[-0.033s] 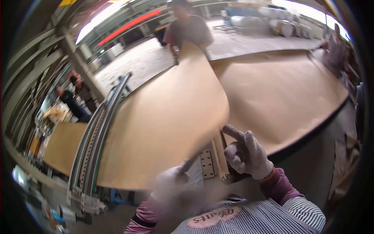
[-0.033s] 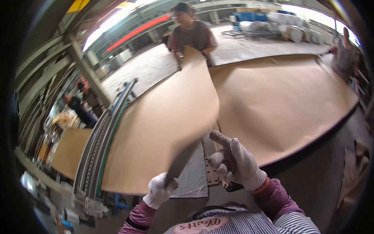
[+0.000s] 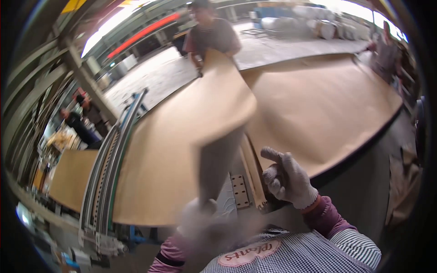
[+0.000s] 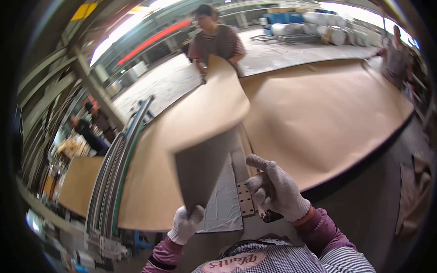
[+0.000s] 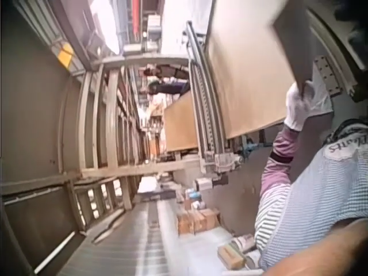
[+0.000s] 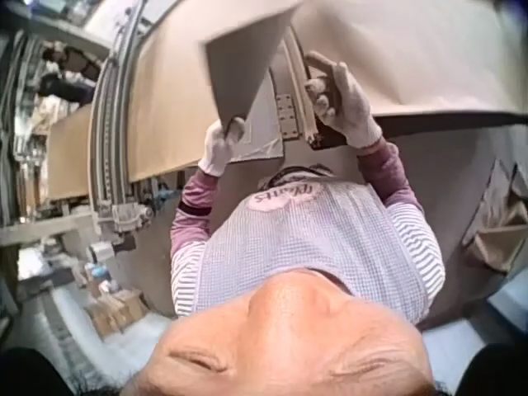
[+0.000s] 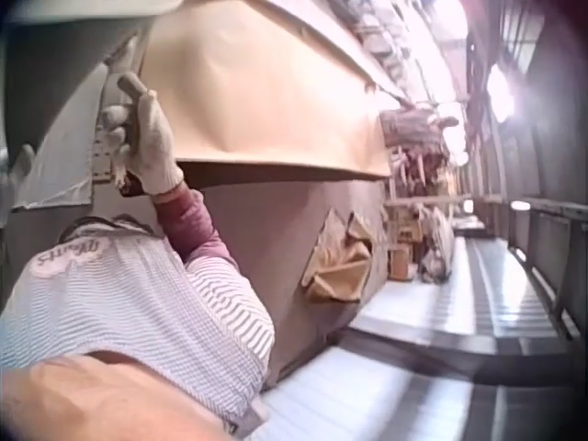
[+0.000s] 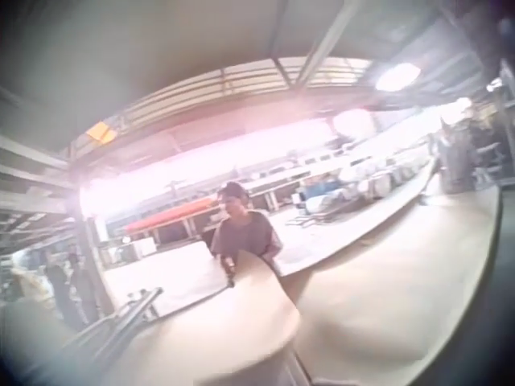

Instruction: Handling and sorting large sheets of paper or veneer in a manufacturing facility using an industrial cutter.

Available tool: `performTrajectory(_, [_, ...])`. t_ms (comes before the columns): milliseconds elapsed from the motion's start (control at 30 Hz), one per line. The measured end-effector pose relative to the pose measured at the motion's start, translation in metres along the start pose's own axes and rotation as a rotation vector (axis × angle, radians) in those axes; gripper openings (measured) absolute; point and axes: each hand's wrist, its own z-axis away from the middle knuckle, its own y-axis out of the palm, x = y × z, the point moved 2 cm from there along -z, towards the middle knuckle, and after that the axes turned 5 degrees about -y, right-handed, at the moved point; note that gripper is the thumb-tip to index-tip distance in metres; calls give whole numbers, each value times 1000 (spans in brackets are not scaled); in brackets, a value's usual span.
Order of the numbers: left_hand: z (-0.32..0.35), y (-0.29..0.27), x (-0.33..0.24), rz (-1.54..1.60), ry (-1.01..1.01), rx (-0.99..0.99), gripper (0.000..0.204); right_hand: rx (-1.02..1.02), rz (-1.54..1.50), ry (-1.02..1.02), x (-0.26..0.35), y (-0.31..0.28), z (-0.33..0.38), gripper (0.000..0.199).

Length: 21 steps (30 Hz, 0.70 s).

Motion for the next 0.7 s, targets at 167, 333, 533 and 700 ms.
performTrajectory(167, [-23,66,7,471,87,-326,15,-344,558,99,-53,-80,28,39])
performTrajectory(333, [-30,96,-116,116,175,85,25,-53,961,-113,-43,-24,48,82])
performTrajectory(533, [-64,183,-149,-864,-260,373,41,-477,762,56,-54,-121,50,52])
performTrajectory(700, [-34,177,-116,273,177,126,29,-540,930,53,14,-148,71,44])
